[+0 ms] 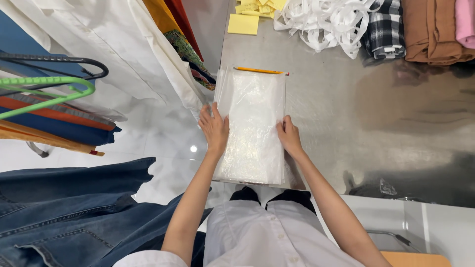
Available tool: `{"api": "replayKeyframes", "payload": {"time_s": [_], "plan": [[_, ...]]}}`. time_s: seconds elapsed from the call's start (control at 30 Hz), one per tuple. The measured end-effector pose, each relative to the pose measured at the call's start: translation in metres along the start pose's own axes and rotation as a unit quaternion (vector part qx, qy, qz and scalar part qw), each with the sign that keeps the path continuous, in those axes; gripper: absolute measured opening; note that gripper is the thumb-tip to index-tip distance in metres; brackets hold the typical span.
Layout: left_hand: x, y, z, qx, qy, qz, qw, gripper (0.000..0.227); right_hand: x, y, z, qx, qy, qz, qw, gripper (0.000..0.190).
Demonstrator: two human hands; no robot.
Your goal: The person unties a white ribbon from a cardboard box and removes a yellow sticky note. They open the box, remove a plastic-wrapped garment, and place the empty box on a stack. The person then unwraps the garment, places it on a pile of folded clothes, and folds a sheet of bubble wrap on the table.
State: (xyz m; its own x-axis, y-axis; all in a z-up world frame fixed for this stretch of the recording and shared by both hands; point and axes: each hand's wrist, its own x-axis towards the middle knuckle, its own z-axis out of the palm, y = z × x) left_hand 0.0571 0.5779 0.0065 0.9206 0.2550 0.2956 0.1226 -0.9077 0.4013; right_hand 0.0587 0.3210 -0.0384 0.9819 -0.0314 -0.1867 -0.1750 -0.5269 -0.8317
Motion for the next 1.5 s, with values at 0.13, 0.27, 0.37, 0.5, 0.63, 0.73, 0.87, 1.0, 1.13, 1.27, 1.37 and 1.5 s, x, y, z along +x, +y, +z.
{"api": "replayKeyframes", "payload": {"time_s": [0.13,0.27,0.37,0.5,0.63,0.73,0.87,1.0,1.13,1.27,1.37,1.5], "plan": [[0.016,0.01,0.014,0.131,0.058,0.118,0.983,0.058,0.003,0.002,0.001,-0.002,0.011,-0.009,1.0,0.017],[0.047,0.02,0.027,0.142,-0.082,0.193,0.967,0.051,0.007,0.012,0.003,-0.004,0.01,-0.01,1.0,0.015],[0.061,0.005,0.047,0.157,-0.104,0.166,0.968,0.056,0.003,0.012,-0.003,0.005,-0.004,-0.001,1.0,0.017],[0.057,-0.005,0.052,0.16,-0.117,0.143,0.97,0.061,0.006,-0.008,-0.028,0.02,-0.019,0.034,0.999,0.026],[0.057,-0.007,0.058,0.141,-0.145,0.125,0.971,0.063,0.015,-0.073,-0.021,-0.241,0.155,-0.169,0.943,0.05],[0.055,-0.01,0.059,0.127,-0.149,0.118,0.973,0.064,0.032,-0.107,0.004,-0.319,0.11,-0.248,0.908,0.055],[0.057,-0.006,0.053,0.113,-0.147,0.118,0.975,0.063,0.055,-0.109,0.01,-0.372,0.002,-0.137,0.918,0.062],[0.059,-0.006,0.051,0.104,-0.176,0.1,0.974,0.064,0.073,-0.068,0.024,-0.389,0.015,-0.13,0.912,0.069],[0.062,0.007,0.049,0.125,-0.168,0.098,0.973,0.064,0.075,-0.063,0.027,-0.389,0.033,-0.147,0.909,0.069],[0.06,0.046,0.083,0.11,-0.195,0.078,0.971,0.069,0.079,-0.054,0.031,-0.391,0.038,-0.144,0.908,0.069],[0.061,0.066,0.104,0.029,-0.224,0.144,0.963,0.062,0.089,-0.04,0.036,-0.408,0.043,-0.145,0.9,0.063],[0.082,0.054,0.114,0.074,-0.292,0.193,0.934,0.06,0.086,-0.045,0.035,-0.413,0.036,-0.126,0.901,0.063]]}}
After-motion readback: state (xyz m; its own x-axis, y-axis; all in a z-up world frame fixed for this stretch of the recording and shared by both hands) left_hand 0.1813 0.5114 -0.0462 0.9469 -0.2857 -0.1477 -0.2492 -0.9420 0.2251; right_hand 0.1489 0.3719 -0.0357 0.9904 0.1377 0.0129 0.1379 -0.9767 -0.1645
